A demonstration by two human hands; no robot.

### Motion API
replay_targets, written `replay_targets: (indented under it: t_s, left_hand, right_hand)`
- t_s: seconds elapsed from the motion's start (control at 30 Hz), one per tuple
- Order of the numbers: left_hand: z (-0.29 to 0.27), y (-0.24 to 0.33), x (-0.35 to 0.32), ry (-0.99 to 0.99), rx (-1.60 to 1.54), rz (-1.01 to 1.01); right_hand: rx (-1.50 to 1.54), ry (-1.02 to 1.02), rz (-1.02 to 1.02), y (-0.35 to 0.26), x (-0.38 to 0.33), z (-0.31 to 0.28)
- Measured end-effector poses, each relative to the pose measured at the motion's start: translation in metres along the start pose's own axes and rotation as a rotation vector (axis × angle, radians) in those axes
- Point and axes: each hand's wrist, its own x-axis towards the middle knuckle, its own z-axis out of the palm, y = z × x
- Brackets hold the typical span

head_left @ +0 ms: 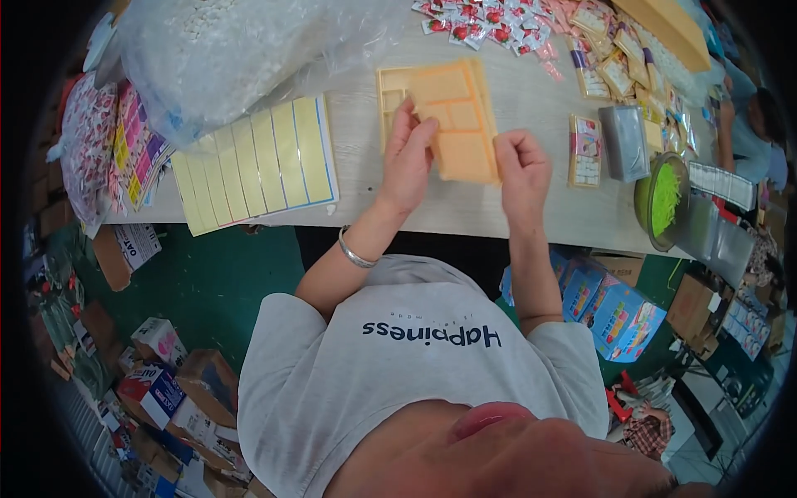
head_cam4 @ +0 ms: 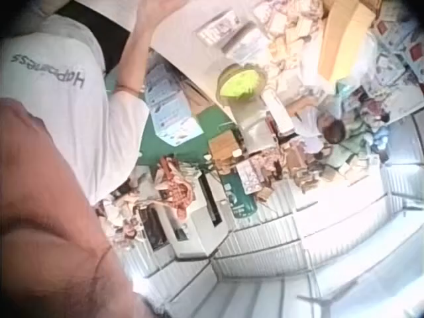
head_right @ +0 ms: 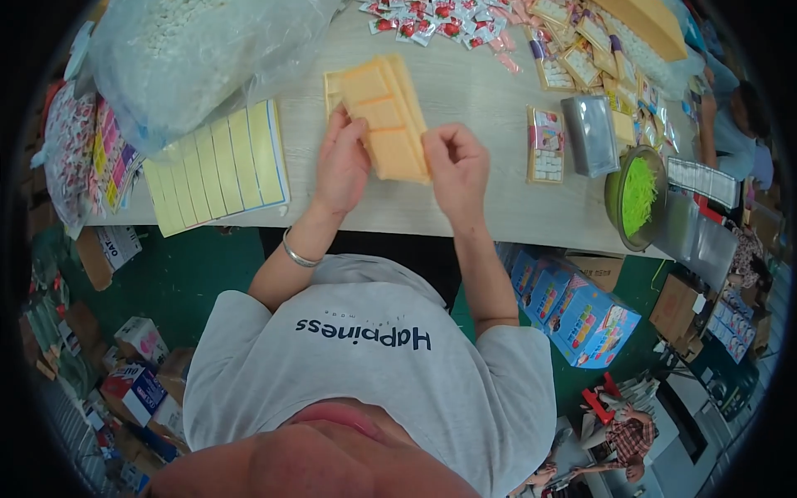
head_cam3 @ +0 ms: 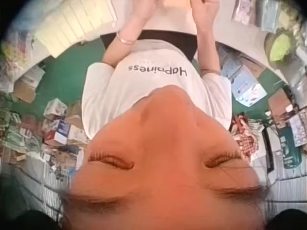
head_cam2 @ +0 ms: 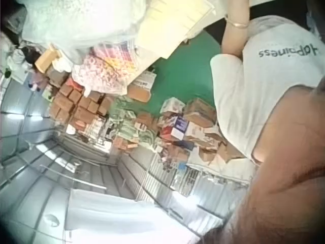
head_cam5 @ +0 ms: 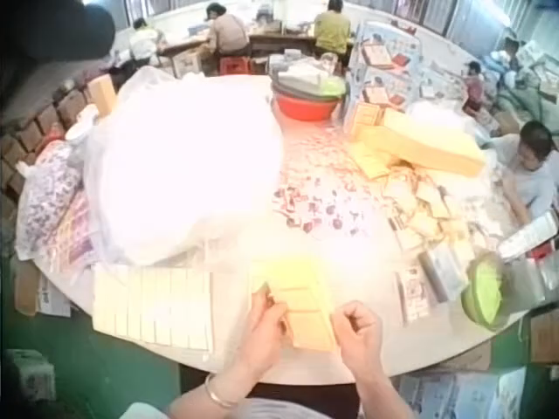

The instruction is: Sorting small white items into multi-compartment trays and sealing them into labeled plastic bags.

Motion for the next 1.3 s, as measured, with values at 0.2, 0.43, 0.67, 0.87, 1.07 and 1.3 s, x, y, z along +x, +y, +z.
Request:
replay_targets:
  t_s: [0.2, 0.43, 0.67, 0.87, 1.07, 1.3]
  left_hand:
    - [-0.007, 0.003, -0.012, -0.107, -0.192, -0.078]
    - [-0.026, 0.021, -0.014, -0.026, 0.077, -0.068]
    - [-0.034, 0.03, -0.017, -0.338, -0.525, -0.195]
    - [-0.017, 0.013, -0.021, 0.048, 0.271, 0.141]
    - [-0.025, 0.011, -0.023, -0.018, 0.079, 0.112]
    - [-0.033, 0.005, -0.025, 0.042, 0.09, 0.103]
  right_hand:
    - [-0.186, -0.14, -0.132, -0.001, -0.007, 0.037]
    - [-0.701, 0.122, -0.541, 0.005, 0.019, 0.028]
    - [-1.236, 0.045, -0.61, 0.024, 0.042, 0.023]
    - [-0.363, -0.397, -0.092, -0.026, -0.031, 0.045]
    - [0.281, -0.435, 0.22, 0.0, -0.027, 0.038]
    - [0.053, -0.348, 0.038, -0.001, -0.04, 0.049]
